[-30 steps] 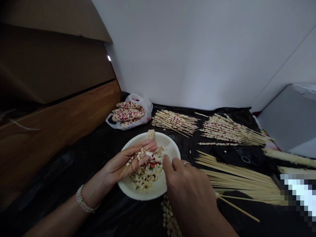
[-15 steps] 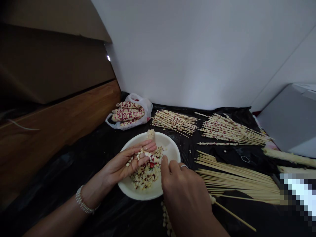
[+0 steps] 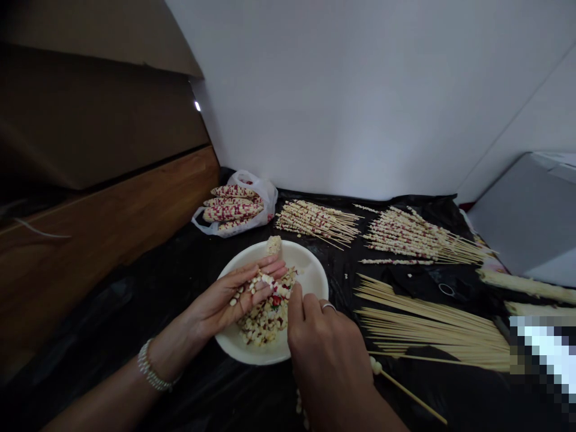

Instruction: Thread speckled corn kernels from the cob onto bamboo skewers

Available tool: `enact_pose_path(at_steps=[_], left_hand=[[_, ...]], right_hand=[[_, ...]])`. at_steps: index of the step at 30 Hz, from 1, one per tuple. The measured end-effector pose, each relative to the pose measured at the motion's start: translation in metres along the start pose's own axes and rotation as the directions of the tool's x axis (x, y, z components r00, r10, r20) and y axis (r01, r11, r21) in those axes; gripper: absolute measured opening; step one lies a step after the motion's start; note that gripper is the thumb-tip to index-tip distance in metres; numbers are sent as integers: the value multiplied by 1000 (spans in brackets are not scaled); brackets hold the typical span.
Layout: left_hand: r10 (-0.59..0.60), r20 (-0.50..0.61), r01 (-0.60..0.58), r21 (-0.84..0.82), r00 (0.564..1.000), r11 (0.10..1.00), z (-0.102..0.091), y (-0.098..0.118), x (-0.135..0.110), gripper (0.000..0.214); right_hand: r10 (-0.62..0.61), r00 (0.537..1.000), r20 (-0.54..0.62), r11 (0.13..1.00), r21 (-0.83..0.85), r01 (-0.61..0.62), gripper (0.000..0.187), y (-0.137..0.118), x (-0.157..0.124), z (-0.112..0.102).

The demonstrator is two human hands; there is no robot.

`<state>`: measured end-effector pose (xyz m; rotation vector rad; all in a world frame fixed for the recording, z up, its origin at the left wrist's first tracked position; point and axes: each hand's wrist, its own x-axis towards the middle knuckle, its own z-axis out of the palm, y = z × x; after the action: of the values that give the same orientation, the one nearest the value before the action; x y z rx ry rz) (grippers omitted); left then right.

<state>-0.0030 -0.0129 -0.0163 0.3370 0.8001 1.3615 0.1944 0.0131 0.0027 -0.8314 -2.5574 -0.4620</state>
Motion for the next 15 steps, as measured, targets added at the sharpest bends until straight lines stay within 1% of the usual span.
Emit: enact_pose_path(at_steps=[4,6,10,15], left_hand=[[-69,22,72,-127,997,989,-1,5,1,41],[-70,20,73,-157,997,985,-1,9,0,42],[-47,-7,45,-140,999,989,1,11,-1,47],[-50,21,52,-102,999,993,0,10,0,46]], right_hand=[[-2,1000,19,999,-35,3,48,5,2,-7],[-7,1000,13,1000,-24,7,47,9,3,-11],[-19,1000,-1,1000,-1,19,49,13,5,-16],[-9,1000,4,1000,17,9,46,11,4,-16]])
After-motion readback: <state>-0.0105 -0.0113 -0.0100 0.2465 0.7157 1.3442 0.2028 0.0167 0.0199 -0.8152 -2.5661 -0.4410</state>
